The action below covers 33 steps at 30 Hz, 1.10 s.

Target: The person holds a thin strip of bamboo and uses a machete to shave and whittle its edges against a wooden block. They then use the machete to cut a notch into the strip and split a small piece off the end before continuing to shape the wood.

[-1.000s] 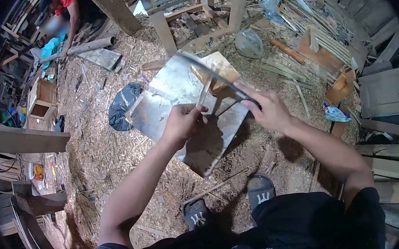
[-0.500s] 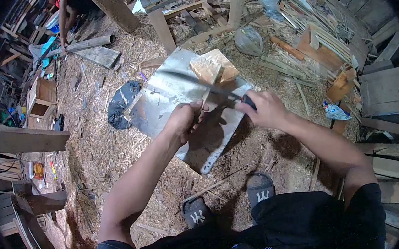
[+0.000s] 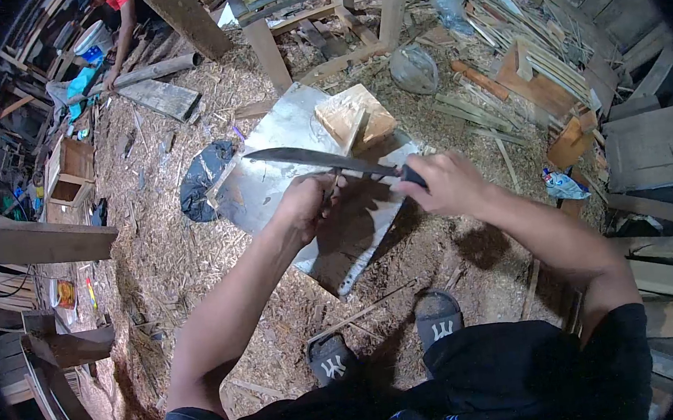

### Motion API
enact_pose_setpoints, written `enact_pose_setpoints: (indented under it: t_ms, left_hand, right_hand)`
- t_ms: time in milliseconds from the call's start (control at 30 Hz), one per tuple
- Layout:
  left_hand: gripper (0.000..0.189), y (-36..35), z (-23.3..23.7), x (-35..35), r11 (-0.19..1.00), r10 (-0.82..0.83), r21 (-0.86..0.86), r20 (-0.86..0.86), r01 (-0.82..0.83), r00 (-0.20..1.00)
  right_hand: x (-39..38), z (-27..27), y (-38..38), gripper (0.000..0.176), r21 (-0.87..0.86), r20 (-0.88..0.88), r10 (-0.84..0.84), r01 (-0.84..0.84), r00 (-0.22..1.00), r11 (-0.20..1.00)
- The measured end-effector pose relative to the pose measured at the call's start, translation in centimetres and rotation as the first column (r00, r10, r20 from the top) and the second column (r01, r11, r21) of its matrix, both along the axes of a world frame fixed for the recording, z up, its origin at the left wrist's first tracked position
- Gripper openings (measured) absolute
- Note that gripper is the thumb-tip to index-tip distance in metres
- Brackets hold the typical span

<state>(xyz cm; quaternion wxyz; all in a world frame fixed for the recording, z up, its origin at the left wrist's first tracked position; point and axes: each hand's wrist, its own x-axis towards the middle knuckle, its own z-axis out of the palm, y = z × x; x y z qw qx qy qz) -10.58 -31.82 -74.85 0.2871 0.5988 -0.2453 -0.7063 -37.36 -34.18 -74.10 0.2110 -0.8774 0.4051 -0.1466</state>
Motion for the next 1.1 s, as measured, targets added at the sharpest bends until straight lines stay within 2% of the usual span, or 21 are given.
enact_pose_setpoints:
  t_ms: [100, 167, 200, 267, 333, 367, 400, 467, 500, 533, 600, 633, 667, 733, 800, 867, 933, 1000, 1033, 1067, 1100]
  left_hand:
    - [0.026, 0.2, 0.2, 0.1, 0.998, 0.051, -0.043, -0.036, -0.052, 0.998]
    - [0.027, -0.2, 0.7, 0.2, 0.996, 0.089, 0.031, -0.054, -0.087, 0.995]
    - [0.027, -0.2, 0.4, 0.1, 0.996, 0.089, 0.03, -0.056, -0.088, 0.994]
    - [0.026, 0.1, -0.2, 0.3, 0.998, 0.066, 0.0, 0.0, -0.066, 0.998]
    - [0.026, 0.2, -0.2, 0.5, 0.999, 0.051, -0.015, 0.007, -0.051, 0.999]
    - [0.026, 0.4, 0.2, 0.2, 0.999, 0.04, -0.032, 0.007, -0.04, 0.999]
    - [0.026, 0.3, 0.7, -0.1, 0.998, 0.042, -0.036, 0.0, -0.042, 0.999]
    - [0.024, 0.2, 1.8, -0.5, 0.996, 0.083, 0.036, -0.035, -0.082, 0.996]
    - [0.025, 0.3, 1.2, -0.2, 1.0, -0.003, -0.004, 0.012, 0.003, 1.0]
    - [0.025, 0.6, 1.2, -0.2, 1.0, -0.005, -0.003, 0.015, 0.005, 1.0]
    - [0.026, 1.0, 1.3, -0.5, 0.998, 0.055, -0.012, 0.006, -0.055, 0.998]
    - [0.026, 0.9, 1.3, -0.4, 0.998, 0.056, -0.017, 0.004, -0.056, 0.998]
    - [0.026, 0.6, 1.4, -0.3, 0.998, 0.057, -0.017, -0.061, -0.058, 0.997]
    - [0.026, 1.0, 1.5, 0.0, 0.998, 0.058, -0.001, -0.119, -0.058, 0.991]
    - [0.026, 1.6, 2.3, 0.0, 0.999, 0.009, 0.041, -0.027, -0.008, 1.0]
    - [0.027, 2.4, 2.5, -0.2, 1.0, 0.019, 0.01, -0.005, -0.019, 1.0]
    - [0.027, 2.7, 3.9, 0.1, 0.999, 0.026, -0.033, 0.031, -0.025, 0.999]
    - [0.027, 2.4, 4.1, 1.1, 0.999, 0.023, -0.041, -0.002, -0.023, 1.0]
    - [0.027, 2.7, 3.9, 1.0, 0.994, 0.013, -0.111, 0.01, -0.011, 1.0]
    - [0.027, 2.9, 3.9, 0.7, 0.993, 0.015, -0.114, 0.004, -0.015, 1.0]
    - [0.028, 3.1, 4.1, 0.4, 0.995, 0.038, -0.097, 0.023, -0.035, 0.999]
  right_hand:
    - [-0.2, -0.3, -0.7, 0.031, -0.053, -0.054, -0.037, 0.034, 0.998, 0.998]
    - [0.0, 0.4, -0.3, 0.032, -0.036, -0.055, -0.025, 0.023, 0.998, 0.999]
    - [0.0, 0.6, -0.1, 0.032, -0.016, -0.047, -0.019, 0.019, 0.999, 1.0]
    - [-0.7, 0.0, 0.1, 0.031, -0.081, -0.006, 0.029, -0.029, 1.0, 0.996]
    - [-1.2, -0.8, -0.5, 0.03, -0.12, -0.048, -0.038, 0.032, 0.998, 0.992]
    - [-0.7, 0.1, -0.2, 0.041, -0.059, -0.079, -0.064, 0.059, 0.995, 0.996]
    - [-0.7, 0.6, 0.0, 0.041, -0.063, -0.085, -0.062, 0.057, 0.994, 0.996]
    - [-0.7, 1.0, 0.5, 0.044, -0.065, 0.018, 0.038, -0.037, 0.999, 0.997]
    - [-1.1, 1.0, 0.5, 0.046, -0.14, -0.068, 0.089, -0.098, 0.994, 0.985]
    - [-1.2, 0.7, 0.2, 0.046, -0.139, -0.064, 0.088, -0.096, 0.994, 0.986]
    - [-0.8, 0.7, -0.7, 0.044, -0.115, -0.109, -0.107, 0.095, 0.988, 0.989]
    - [-0.9, 0.8, -0.7, 0.044, -0.044, -0.132, -0.116, 0.111, 0.985, 0.993]
    - [-0.8, 1.3, -0.5, 0.044, -0.05, -0.134, -0.115, 0.109, 0.984, 0.993]
    - [-0.7, 1.6, 0.5, 0.046, -0.127, -0.058, 0.062, -0.069, 0.996, 0.99]
    - [-0.7, 1.7, -0.1, 0.047, -0.123, -0.081, 0.04, -0.05, 0.996, 0.991]
    - [-1.0, 1.9, -1.6, 0.045, -0.027, -0.174, -0.204, 0.202, 0.963, 0.979]
    - [-1.3, 1.8, -0.6, 0.044, 0.001, -0.134, -0.161, 0.162, 0.978, 0.987]
    - [-1.2, 1.4, 1.3, 0.046, -0.234, 0.008, 0.064, -0.06, 0.998, 0.97]
    - [-1.1, 1.5, 0.9, 0.045, -0.173, 0.005, 0.037, -0.036, 0.999, 0.984]
    - [-1.1, 1.6, 0.3, 0.045, -0.176, -0.001, 0.04, -0.039, 0.999, 0.984]
    - [-1.1, 1.7, -0.4, 0.044, -0.12, -0.024, -0.037, 0.033, 0.999, 0.992]
